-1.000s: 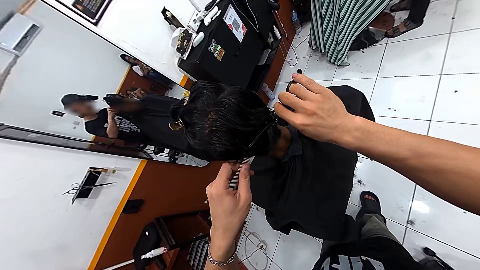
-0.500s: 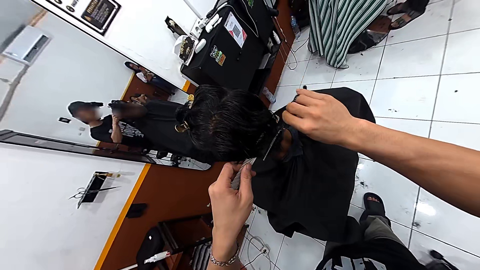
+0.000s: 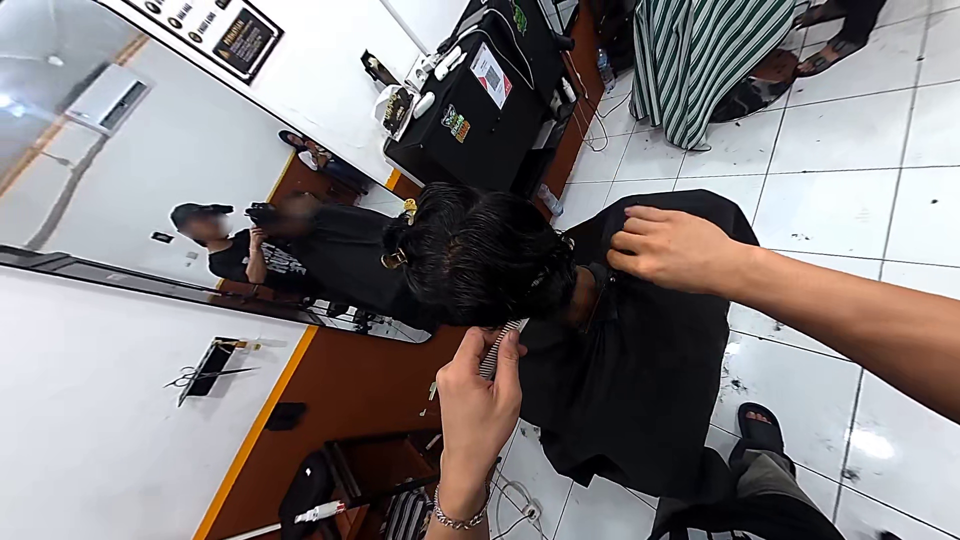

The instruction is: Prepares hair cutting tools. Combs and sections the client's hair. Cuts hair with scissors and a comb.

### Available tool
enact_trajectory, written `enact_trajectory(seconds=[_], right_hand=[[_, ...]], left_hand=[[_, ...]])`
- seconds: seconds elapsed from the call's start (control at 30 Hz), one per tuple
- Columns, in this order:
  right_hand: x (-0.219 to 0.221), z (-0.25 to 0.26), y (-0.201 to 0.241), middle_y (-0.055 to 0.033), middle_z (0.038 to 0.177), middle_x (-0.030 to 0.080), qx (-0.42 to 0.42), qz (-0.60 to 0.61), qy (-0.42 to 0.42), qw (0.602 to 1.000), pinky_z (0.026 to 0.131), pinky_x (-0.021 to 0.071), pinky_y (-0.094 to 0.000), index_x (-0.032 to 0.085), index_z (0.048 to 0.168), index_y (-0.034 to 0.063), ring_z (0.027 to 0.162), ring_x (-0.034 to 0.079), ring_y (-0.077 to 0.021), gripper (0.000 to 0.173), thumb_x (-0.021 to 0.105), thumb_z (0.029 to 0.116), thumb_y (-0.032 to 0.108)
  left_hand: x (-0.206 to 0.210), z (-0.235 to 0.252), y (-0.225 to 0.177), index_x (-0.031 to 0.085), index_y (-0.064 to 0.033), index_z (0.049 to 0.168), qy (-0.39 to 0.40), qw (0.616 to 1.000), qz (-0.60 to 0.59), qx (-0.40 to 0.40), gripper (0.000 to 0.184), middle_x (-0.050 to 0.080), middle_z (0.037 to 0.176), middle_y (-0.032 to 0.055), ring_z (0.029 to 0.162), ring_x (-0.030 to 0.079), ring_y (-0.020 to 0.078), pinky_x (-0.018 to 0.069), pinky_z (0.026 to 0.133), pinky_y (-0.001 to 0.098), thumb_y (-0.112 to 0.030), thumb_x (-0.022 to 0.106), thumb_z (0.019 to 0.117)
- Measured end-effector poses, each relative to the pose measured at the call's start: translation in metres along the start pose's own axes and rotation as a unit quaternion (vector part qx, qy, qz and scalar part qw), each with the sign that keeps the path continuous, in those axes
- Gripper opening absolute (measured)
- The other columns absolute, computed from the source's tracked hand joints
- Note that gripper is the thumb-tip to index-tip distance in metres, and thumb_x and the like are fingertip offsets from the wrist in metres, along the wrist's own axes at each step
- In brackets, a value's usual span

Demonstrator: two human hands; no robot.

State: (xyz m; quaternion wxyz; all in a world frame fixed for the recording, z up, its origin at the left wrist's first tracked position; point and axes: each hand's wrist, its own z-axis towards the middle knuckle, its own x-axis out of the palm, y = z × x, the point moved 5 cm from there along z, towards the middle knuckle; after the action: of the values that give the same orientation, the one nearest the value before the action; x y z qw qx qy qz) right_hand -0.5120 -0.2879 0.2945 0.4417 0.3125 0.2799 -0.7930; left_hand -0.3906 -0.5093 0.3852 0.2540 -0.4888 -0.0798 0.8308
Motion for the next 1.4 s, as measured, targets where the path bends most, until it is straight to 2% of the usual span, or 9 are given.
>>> enact_trajectory(seconds=[0.07,0.27,0.43,0.77,0.87,1.03,1.1,1.27,1.4], right_hand=[[0.006,0.003,0.005,-0.0175,0.089,0.067,0.019,-0.003,0.005,1.0,0.093,0.0551,-0.0525,0.065,0.096,-0.0007,0.087,0.07,-0.037,0.016,0.05,0.0968,-0.006],[-0.02,0.044,0.001,-0.0187,0.091,0.068,0.051,-0.018,-0.088,0.995,0.087,0.0556,-0.0474,0.068,0.1,-0.0044,0.086,0.07,-0.0364,0.02,0.047,0.1004,-0.003],[-0.033,0.048,-0.007,-0.019,0.096,0.069,0.054,-0.018,-0.08,0.995,0.093,0.0552,-0.0487,0.068,0.104,-0.0031,0.091,0.071,-0.0374,0.02,0.049,0.0981,-0.005],[-0.053,0.054,0.014,-0.0171,0.086,0.067,0.018,-0.049,-0.085,0.995,0.088,0.0562,-0.0494,0.067,0.1,-0.0032,0.081,0.069,-0.0351,0.021,0.046,0.1008,-0.003],[-0.06,0.055,0.02,-0.017,0.083,0.065,0.003,-0.07,-0.078,0.994,0.084,0.0566,-0.0499,0.066,0.096,-0.0036,0.077,0.068,-0.0348,0.021,0.045,0.101,-0.003],[-0.052,0.047,0.02,-0.0149,0.082,0.065,-0.059,-0.033,-0.008,0.998,0.089,0.0563,-0.0531,0.068,0.09,-0.0017,0.078,0.068,-0.0335,0.019,0.05,0.0965,-0.006],[-0.043,0.047,0.007,-0.0164,0.083,0.065,-0.04,-0.019,0.012,0.999,0.085,0.0566,-0.052,0.067,0.091,-0.0021,0.079,0.068,-0.0348,0.014,0.054,0.0924,-0.008],[-0.046,0.068,-0.014,-0.0195,0.096,0.069,0.022,0.003,-0.005,1.0,0.083,0.0563,-0.0494,0.069,0.101,-0.003,0.09,0.07,-0.038,0.015,0.055,0.0943,-0.005],[-0.054,0.074,-0.015,-0.0184,0.095,0.069,0.026,-0.005,-0.021,0.999,0.084,0.0558,-0.0485,0.07,0.101,-0.0012,0.091,0.07,-0.0371,0.016,0.057,0.0933,-0.005]], left_hand=[[0.0,0.0,-0.001,0.067,-0.0043,0.092,0.006,1.0,-0.009,-0.005,0.019,0.071,0.077,-0.0049,0.057,0.058,-0.0075,0.0474,0.05,0.0101,-0.018,0.058,0.1018],[0.004,-0.002,-0.002,0.066,-0.0025,0.093,0.021,0.998,-0.06,0.006,0.018,0.07,0.077,-0.0053,0.056,0.057,-0.0076,0.0474,0.049,0.0096,-0.016,0.058,0.1018],[0.015,-0.013,0.015,0.069,-0.0062,0.092,0.124,0.991,-0.048,-0.01,0.023,0.07,0.076,-0.0061,0.063,0.059,-0.0077,0.0478,0.057,0.0091,-0.022,0.057,0.1023],[-0.009,0.01,0.012,0.067,-0.0092,0.092,0.036,0.997,-0.053,-0.051,0.016,0.072,0.078,-0.0069,0.063,0.064,-0.0038,0.0515,0.055,0.0127,-0.021,0.058,0.1],[-0.017,0.014,0.008,0.066,-0.0098,0.09,0.028,0.996,-0.064,-0.056,0.014,0.072,0.077,-0.0067,0.058,0.061,-0.0037,0.0485,0.05,0.0127,-0.017,0.058,0.0981],[-0.029,0.024,-0.001,0.065,-0.0106,0.09,0.004,0.997,-0.072,-0.042,0.015,0.071,0.076,-0.0076,0.058,0.06,-0.004,0.0472,0.049,0.0125,-0.019,0.058,0.1003],[-0.031,0.026,-0.004,0.066,-0.0107,0.089,0.001,0.997,-0.075,-0.036,0.016,0.071,0.076,-0.0077,0.057,0.06,-0.0045,0.047,0.048,0.0119,-0.019,0.058,0.1004],[-0.021,0.017,-0.004,0.066,-0.009,0.09,0.06,0.991,-0.117,-0.04,0.016,0.071,0.076,-0.007,0.053,0.056,-0.0038,0.044,0.045,0.0129,-0.019,0.059,0.101],[-0.002,0.005,0.013,0.069,-0.0103,0.092,0.131,0.984,-0.094,-0.07,0.02,0.07,0.076,-0.0084,0.061,0.06,-0.0035,0.0491,0.055,0.0131,-0.025,0.058,0.1002]])
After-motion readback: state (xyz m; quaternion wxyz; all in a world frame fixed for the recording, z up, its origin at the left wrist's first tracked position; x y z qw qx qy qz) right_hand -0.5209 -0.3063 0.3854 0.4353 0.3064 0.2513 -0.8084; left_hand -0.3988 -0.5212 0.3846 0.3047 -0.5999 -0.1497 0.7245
